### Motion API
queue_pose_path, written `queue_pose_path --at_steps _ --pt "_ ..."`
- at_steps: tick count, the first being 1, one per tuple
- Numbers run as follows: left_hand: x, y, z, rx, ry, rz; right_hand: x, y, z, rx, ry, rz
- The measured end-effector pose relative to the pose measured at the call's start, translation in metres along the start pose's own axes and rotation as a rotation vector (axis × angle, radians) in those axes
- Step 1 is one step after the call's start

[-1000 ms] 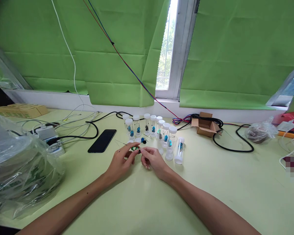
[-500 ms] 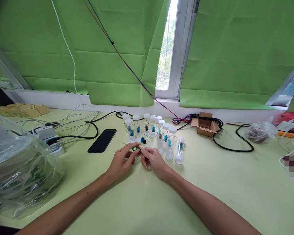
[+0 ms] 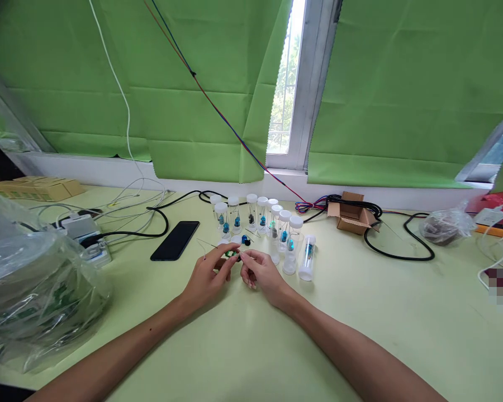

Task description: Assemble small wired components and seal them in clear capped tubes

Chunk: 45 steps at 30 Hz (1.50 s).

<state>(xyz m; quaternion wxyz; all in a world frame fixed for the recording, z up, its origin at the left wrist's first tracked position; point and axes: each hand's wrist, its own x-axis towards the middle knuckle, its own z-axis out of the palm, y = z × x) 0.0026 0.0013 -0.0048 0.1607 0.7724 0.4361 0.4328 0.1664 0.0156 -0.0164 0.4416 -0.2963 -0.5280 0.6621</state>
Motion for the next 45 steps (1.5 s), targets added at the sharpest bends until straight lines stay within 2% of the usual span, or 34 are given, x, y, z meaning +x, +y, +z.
queue_pose_path --at_steps 45 --pt "0.0000 0.0027 0.0000 -0.053 -0.032 -0.048 0.0012 0.0041 -0.0030 -0.023 -0.036 -0.035"
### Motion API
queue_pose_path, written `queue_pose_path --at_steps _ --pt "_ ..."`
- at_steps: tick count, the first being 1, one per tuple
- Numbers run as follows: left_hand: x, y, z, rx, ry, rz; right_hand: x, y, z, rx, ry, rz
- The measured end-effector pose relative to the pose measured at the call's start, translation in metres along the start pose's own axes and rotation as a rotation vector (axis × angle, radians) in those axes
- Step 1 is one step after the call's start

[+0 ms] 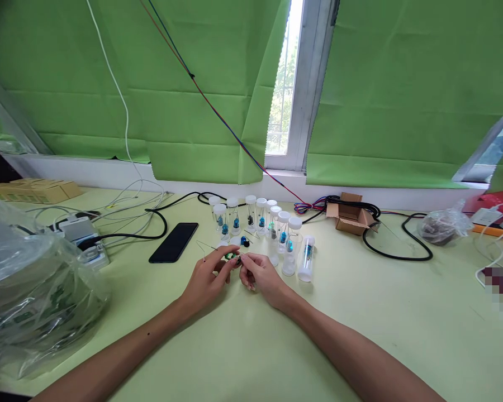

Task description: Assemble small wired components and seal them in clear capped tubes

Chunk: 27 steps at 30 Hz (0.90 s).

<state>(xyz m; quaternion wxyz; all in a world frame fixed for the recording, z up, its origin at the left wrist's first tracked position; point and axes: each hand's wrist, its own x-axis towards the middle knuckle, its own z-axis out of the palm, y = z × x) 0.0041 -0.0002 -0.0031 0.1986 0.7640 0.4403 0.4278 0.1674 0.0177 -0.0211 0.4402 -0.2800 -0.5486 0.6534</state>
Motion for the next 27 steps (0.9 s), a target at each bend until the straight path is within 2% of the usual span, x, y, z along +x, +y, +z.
queue_pose_path --at_steps 10,19,27 --pt "-0.0008 -0.0008 0.0004 -0.002 -0.009 -0.002 0.0017 0.0024 0.0013 -0.010 0.039 0.022" --pt "-0.0011 -0.0014 0.0004 -0.013 -0.013 -0.018 -0.0015 -0.0019 -0.0006 0.071 -0.018 0.004" --pt "-0.0001 -0.0011 0.0004 0.012 -0.018 -0.004 0.0000 0.0004 0.0001 0.037 -0.011 0.003"
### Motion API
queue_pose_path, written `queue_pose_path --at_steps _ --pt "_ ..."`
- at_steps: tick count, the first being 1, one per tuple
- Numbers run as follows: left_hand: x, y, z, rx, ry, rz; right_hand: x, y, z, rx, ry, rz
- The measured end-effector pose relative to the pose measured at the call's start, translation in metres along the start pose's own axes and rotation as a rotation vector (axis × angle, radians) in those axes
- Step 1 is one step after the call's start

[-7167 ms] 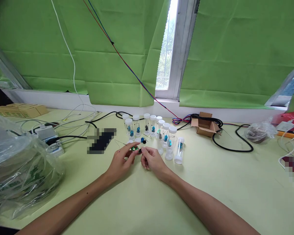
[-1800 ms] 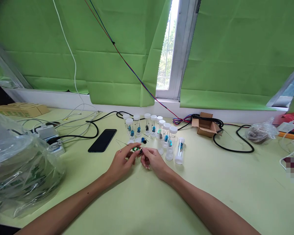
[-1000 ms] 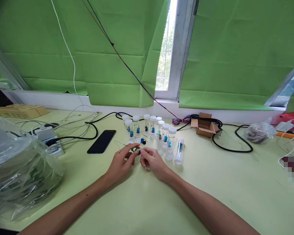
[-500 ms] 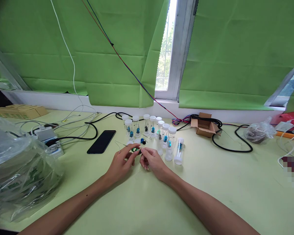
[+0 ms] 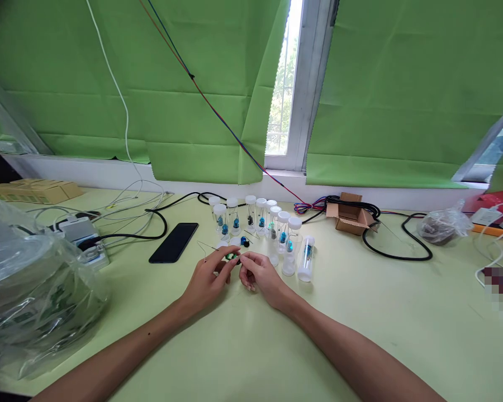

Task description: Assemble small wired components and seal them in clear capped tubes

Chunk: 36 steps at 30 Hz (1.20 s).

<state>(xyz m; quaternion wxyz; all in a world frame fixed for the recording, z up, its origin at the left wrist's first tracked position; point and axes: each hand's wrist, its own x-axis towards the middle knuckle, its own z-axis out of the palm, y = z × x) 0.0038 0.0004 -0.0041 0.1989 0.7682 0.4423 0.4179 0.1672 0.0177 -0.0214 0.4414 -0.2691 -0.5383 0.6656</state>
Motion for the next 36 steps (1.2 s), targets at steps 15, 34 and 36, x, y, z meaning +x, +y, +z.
queue_pose_path --at_steps 15,34,36 --pt "-0.0017 -0.0037 0.0022 0.021 0.001 0.013 0.0014 0.0037 0.0029 -0.144 0.053 0.001" --pt "0.0001 -0.0007 0.0001 0.035 0.022 0.006 -0.0008 -0.0006 0.0035 -0.071 0.030 -0.011" --pt "0.0004 -0.0005 0.0000 0.037 0.022 0.010 -0.0010 -0.0014 0.0041 -0.082 0.034 -0.010"
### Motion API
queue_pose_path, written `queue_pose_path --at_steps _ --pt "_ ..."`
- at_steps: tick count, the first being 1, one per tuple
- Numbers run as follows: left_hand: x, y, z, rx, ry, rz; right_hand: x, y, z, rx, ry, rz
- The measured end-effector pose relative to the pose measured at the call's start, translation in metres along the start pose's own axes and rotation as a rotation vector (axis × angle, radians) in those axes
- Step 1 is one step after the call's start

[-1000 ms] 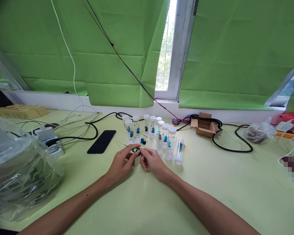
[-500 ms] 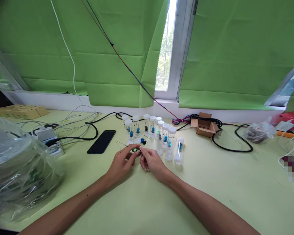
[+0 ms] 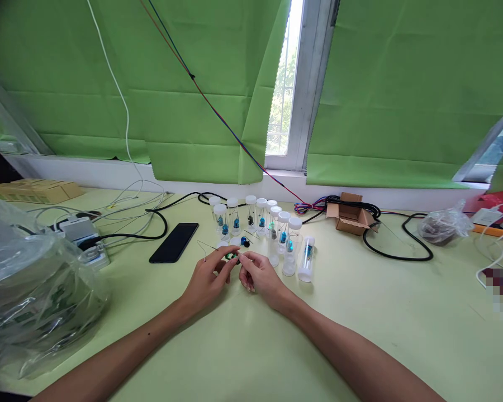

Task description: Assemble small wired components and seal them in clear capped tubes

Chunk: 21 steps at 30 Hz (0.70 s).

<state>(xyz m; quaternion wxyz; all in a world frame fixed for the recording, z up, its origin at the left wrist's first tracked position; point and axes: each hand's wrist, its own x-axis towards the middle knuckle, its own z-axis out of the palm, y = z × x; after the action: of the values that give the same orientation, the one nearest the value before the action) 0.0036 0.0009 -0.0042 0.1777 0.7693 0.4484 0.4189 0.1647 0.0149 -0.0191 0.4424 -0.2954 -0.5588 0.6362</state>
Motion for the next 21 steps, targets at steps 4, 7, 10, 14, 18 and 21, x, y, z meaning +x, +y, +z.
queue_pose_path --at_steps 4,7,10,14,18,21 --pt "-0.0001 0.0001 -0.0001 -0.005 -0.008 -0.007 -0.0006 -0.0023 0.0016 -0.029 0.015 -0.001" --pt "-0.0008 -0.0004 0.0002 -0.010 -0.009 -0.011 -0.0004 -0.0018 0.0019 -0.043 0.017 -0.007" --pt "-0.0016 -0.0015 0.0005 -0.008 -0.004 0.003 0.0006 0.0009 0.0008 -0.063 0.016 -0.013" --pt "-0.0020 -0.0035 0.0011 -0.010 -0.016 0.026 0.0017 0.0033 -0.0004 -0.071 0.008 -0.014" --pt "-0.0021 -0.0046 0.0017 -0.016 -0.033 0.035 0.0014 0.0020 -0.0001 -0.075 0.018 0.004" --pt "-0.0021 -0.0043 0.0017 -0.025 -0.045 0.035 0.0012 0.0013 0.0003 -0.069 0.013 0.019"
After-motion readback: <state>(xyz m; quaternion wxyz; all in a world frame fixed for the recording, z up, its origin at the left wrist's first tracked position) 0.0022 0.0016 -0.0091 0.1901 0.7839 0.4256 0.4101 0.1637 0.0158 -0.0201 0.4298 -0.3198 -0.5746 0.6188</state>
